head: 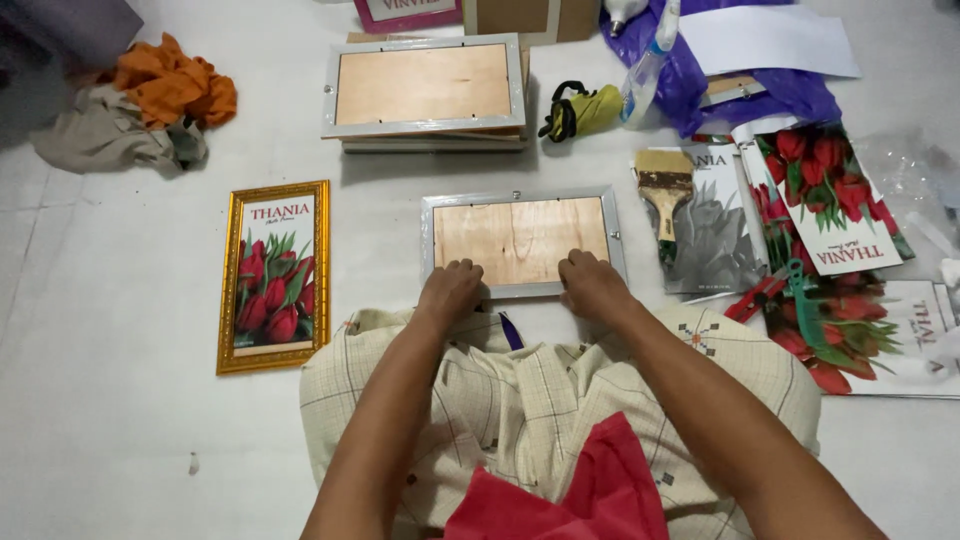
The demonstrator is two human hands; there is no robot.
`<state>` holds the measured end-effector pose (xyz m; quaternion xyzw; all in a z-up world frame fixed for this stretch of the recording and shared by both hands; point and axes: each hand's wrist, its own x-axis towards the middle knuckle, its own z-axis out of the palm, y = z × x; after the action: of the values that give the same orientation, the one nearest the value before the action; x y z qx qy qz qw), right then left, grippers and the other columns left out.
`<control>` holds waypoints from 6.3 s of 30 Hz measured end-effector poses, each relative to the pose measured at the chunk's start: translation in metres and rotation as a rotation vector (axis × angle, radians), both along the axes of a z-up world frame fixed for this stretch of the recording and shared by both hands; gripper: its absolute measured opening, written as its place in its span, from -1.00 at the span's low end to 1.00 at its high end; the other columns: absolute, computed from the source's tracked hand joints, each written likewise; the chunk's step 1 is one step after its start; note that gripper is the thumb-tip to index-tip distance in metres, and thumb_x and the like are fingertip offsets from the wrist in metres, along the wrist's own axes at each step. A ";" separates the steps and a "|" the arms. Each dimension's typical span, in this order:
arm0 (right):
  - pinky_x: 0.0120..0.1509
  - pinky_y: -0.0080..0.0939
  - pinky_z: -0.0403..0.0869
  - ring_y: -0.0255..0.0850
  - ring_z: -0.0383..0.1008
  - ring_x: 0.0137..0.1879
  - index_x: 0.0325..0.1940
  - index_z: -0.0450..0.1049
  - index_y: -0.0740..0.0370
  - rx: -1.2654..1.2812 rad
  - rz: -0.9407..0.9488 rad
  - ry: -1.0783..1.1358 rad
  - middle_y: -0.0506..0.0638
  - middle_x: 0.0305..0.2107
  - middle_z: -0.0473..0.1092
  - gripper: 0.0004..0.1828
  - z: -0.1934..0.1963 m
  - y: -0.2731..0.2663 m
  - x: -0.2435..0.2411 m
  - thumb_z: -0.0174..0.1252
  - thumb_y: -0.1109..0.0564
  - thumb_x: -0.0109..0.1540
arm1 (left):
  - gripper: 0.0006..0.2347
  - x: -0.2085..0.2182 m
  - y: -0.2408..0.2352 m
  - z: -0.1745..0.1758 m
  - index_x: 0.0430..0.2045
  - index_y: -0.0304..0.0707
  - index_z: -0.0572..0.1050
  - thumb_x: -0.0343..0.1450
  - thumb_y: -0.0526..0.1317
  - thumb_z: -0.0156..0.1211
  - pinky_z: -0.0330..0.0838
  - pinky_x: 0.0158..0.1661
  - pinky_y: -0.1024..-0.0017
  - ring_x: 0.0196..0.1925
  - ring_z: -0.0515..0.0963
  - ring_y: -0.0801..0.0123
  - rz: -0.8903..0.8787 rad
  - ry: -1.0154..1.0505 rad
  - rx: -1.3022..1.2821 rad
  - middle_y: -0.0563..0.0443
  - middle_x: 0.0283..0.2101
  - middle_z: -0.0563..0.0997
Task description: Assembling picture frames by cleaning glass panes and inserting artwork and backing boards
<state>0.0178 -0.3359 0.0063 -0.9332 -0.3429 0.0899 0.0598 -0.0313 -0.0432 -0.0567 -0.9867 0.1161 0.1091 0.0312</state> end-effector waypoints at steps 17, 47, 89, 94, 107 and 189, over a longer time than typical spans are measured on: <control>-0.02 -0.03 0.43 -0.03 0.45 0.00 -0.16 0.41 0.12 -0.108 0.025 -0.023 -0.02 -0.21 0.32 -0.68 -0.015 0.007 0.024 0.34 -0.02 0.14 | -0.72 0.008 0.002 0.020 -0.12 -0.11 0.50 0.37 -0.07 0.32 0.58 -0.08 0.20 -0.02 0.63 0.19 -0.073 -0.012 -0.039 0.03 -0.13 0.59; 0.15 0.20 0.49 0.32 0.54 0.11 -0.09 0.67 0.23 0.296 -0.741 0.378 0.33 -0.19 0.59 -0.59 -0.049 -0.057 0.085 0.03 0.05 0.13 | -0.65 0.018 0.030 0.032 -0.12 -0.24 0.52 0.45 0.06 0.21 0.44 -0.06 -0.05 -0.04 0.62 -0.06 0.643 -0.036 -0.190 -0.14 -0.15 0.57; -0.44 -0.09 0.53 -0.08 0.45 -0.50 -0.26 0.44 0.59 0.858 -1.214 0.808 0.19 -0.57 0.32 -0.67 -0.013 -0.046 0.068 0.36 0.30 0.01 | -0.74 0.009 0.023 0.092 -0.15 -0.33 0.67 0.45 -0.18 0.12 0.49 0.06 -0.09 0.10 0.61 -0.27 0.948 0.221 -0.614 -0.37 -0.09 0.68; -0.41 -0.11 0.56 -0.15 0.42 -0.45 -0.20 0.42 0.57 0.864 -1.203 0.827 0.13 -0.48 0.26 -0.60 -0.020 -0.046 0.069 0.38 0.28 0.00 | -0.70 0.014 0.024 0.089 -0.10 -0.35 0.64 0.45 -0.20 0.01 0.43 0.12 -0.05 0.15 0.57 -0.23 0.999 0.273 -0.571 -0.31 -0.02 0.65; -0.52 -0.27 0.46 -0.18 0.43 -0.49 -0.21 0.43 0.53 0.939 -1.259 0.838 0.11 -0.52 0.32 -0.66 -0.010 -0.038 0.063 0.31 0.23 0.05 | -0.71 0.011 0.023 0.078 -0.12 -0.52 0.62 0.38 -0.25 0.17 0.53 0.05 -0.09 0.10 0.55 -0.33 0.972 0.151 -0.614 -0.45 0.05 0.45; 0.28 0.20 0.43 0.24 0.44 0.28 0.22 0.53 0.33 0.281 -0.890 0.368 0.31 0.08 0.49 -0.30 -0.076 -0.069 0.091 0.22 -0.08 0.06 | -0.41 0.019 0.046 0.046 0.02 -0.67 0.47 0.38 0.05 0.30 0.50 0.06 -0.09 0.13 0.58 -0.35 0.929 0.371 -0.585 -0.51 -0.04 0.60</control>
<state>0.1083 -0.4044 -0.0696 -0.9405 0.0960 0.1719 0.2768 -0.0119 0.0028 -0.0109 -0.8662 -0.3002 0.2460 -0.3147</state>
